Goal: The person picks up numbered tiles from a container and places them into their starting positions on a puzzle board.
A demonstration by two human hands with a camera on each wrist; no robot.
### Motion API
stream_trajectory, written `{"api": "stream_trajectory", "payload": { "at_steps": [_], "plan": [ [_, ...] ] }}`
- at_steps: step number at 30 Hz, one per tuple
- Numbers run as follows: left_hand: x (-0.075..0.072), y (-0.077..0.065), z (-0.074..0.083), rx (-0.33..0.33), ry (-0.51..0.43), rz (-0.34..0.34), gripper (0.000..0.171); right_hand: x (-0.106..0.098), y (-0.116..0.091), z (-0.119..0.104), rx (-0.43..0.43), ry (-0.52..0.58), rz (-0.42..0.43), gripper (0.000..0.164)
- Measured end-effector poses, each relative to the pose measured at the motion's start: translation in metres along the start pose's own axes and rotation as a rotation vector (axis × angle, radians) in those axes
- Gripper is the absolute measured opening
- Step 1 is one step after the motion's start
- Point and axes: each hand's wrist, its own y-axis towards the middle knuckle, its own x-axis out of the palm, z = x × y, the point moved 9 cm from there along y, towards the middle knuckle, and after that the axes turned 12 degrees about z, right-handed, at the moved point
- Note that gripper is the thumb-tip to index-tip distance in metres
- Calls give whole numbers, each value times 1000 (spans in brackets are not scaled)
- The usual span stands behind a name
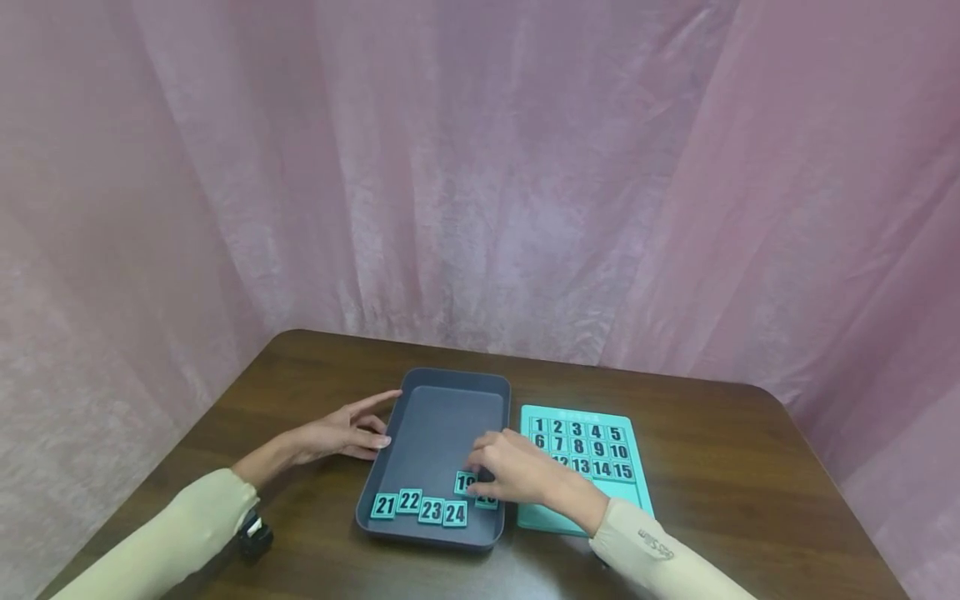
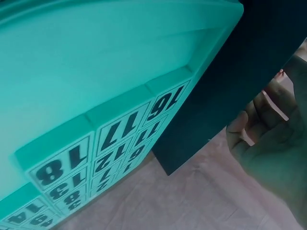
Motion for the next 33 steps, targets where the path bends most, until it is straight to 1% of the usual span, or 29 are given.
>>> {"api": "stream_trajectory", "payload": {
  "at_steps": [6,10,16,21,24,26,29,32,33],
  "plan": [
    [0,1,-1,0,-6,9,93,6,3,-1,8,-88,-67,30],
    [-1,2,-2,-3,-8,14,93,8,3,0,24,-130,-93,32],
    [-1,2,-2,4,-2,9,93,12,6,1,40,-164,-101,31],
    [1,1,-1,9,4,-4,94,10,9,3,62,-148,-84,27],
    [1,2,-1,9,7,-4,95,6,11,5,92,-104,-72,26],
    [0,2,-1,5,10,0,95,2,11,8,122,-56,-65,27],
    [-1,4,-3,-5,3,13,94,-4,10,10,159,41,-47,27],
    [-3,6,-6,-17,-4,24,93,-11,6,14,172,139,-13,25],
    [-2,6,-5,-10,1,20,93,-14,4,15,174,176,-1,25]
  ]
}}
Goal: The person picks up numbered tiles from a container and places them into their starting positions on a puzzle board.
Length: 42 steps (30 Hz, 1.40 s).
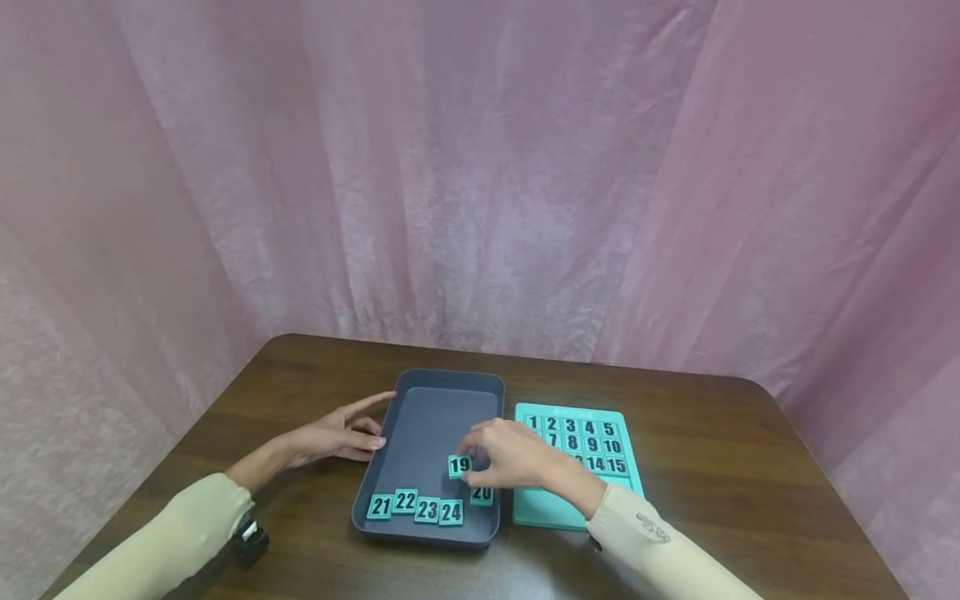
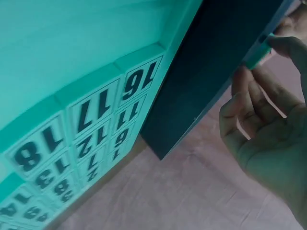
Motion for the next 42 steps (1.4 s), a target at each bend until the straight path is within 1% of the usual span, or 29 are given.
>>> {"api": "stream_trajectory", "payload": {
  "at_steps": [6,8,10,15,21,25,32,42],
  "plan": [
    [0,0,-2,13,5,-9,92,-15,-14,14,37,238,37,28],
    [-1,0,-2,10,3,-6,92,-21,-19,20,48,281,62,28],
    [-1,0,-1,11,6,-7,92,-28,-24,24,54,299,94,27],
    [-1,-1,1,11,12,-8,94,-43,-37,33,51,305,154,23],
    [0,-1,0,11,12,-16,92,-54,-53,41,49,296,170,24],
    [-1,-1,-1,14,10,-19,92,-61,-65,47,66,294,179,26],
    [0,-1,0,18,6,-24,92,-68,-89,57,77,292,189,24],
    [0,-1,1,8,6,-14,92,-76,-122,68,80,224,221,25]
  ]
}}
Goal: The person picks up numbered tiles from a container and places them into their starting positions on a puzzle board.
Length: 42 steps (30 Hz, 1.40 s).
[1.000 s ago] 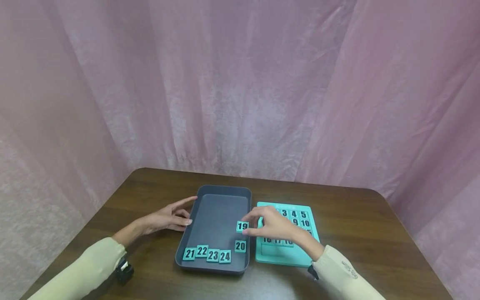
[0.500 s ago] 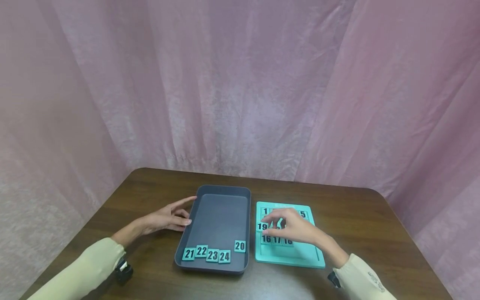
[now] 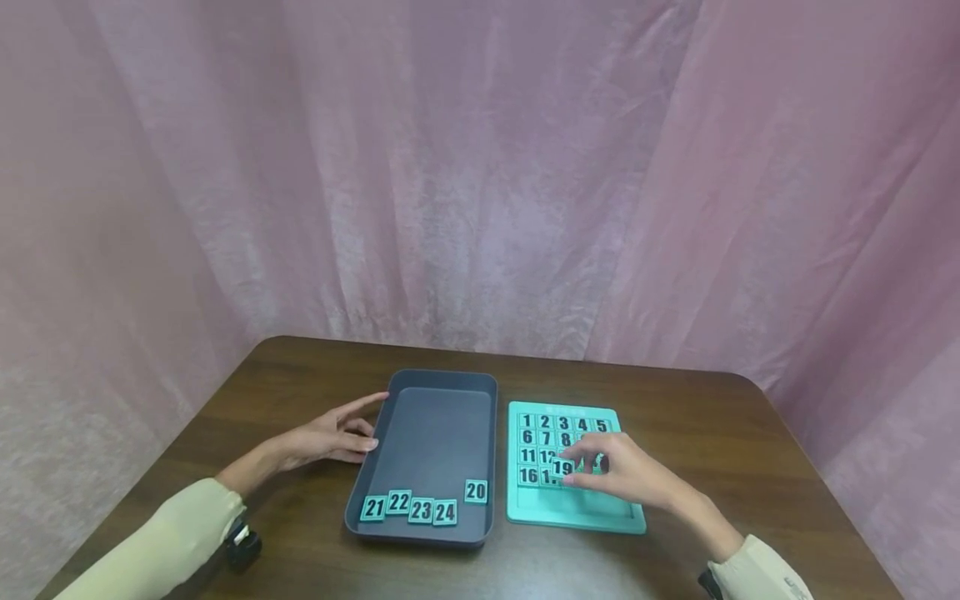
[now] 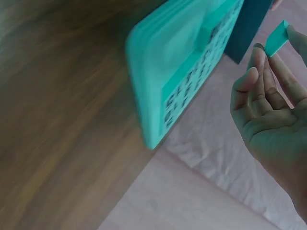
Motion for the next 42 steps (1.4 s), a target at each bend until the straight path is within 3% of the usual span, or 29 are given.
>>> {"api": "stream_trajectory", "payload": {
  "at_steps": [14,21,31,36,42],
  "plan": [
    [0,-1,2,11,10,-15,92,-16,-35,26,5,-65,9,22],
    [-1,-1,3,6,6,-3,92,-9,-38,35,-21,-206,-15,26],
    [0,-1,2,1,12,-7,92,-5,-35,36,-48,-220,26,28],
    [-1,0,1,2,15,-5,92,-4,-32,38,-21,-210,39,24],
    [-1,0,1,7,16,-7,92,-3,-33,43,79,-211,9,32]
  ]
}}
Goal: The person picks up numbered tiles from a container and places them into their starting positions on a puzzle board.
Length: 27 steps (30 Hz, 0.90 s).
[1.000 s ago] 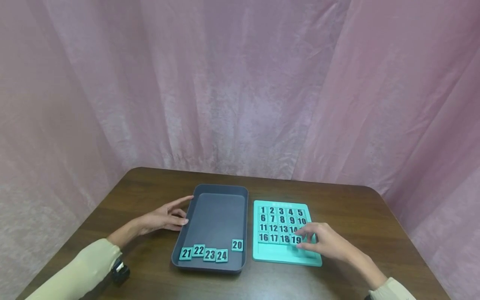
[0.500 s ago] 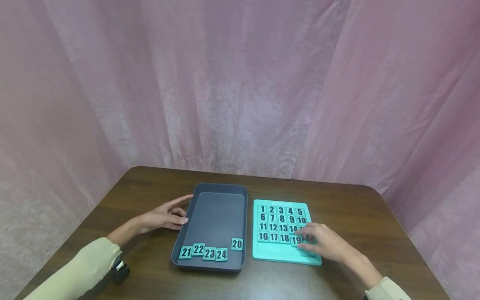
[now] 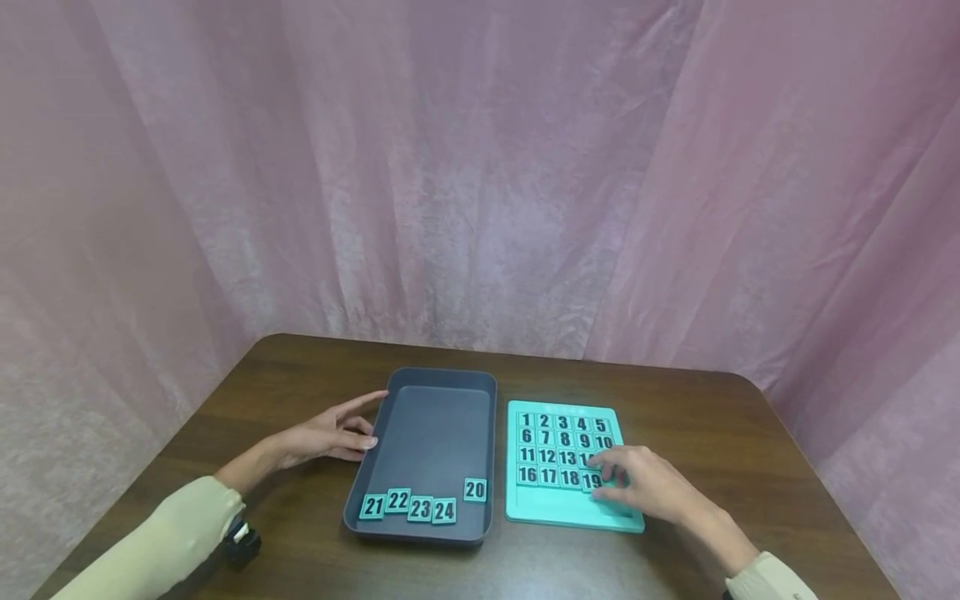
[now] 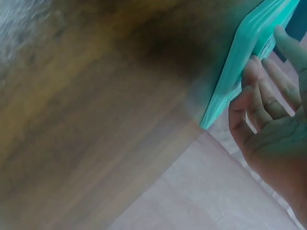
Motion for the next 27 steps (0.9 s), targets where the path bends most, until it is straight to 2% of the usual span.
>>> {"api": "stream_trajectory", "payload": {
  "at_steps": [4,8,11,16,23,25,27],
  "plan": [
    [1,0,0,2,-2,-6,92,0,0,3,33,-41,-14,33],
    [1,0,0,0,-4,-8,91,-2,9,-3,29,-154,-30,33],
    [1,-1,1,-2,-7,-7,92,-6,24,-19,-20,-219,-34,30],
    [0,-3,2,1,-3,-7,93,-3,58,-54,-99,-192,-57,25],
    [0,-2,1,7,-2,-8,92,29,91,-99,-178,-129,-140,26],
    [1,-2,1,8,-3,-8,91,44,95,-109,-197,-139,-175,29],
    [1,-2,1,7,-5,-7,92,59,97,-120,-254,-178,-205,29]
  ]
}}
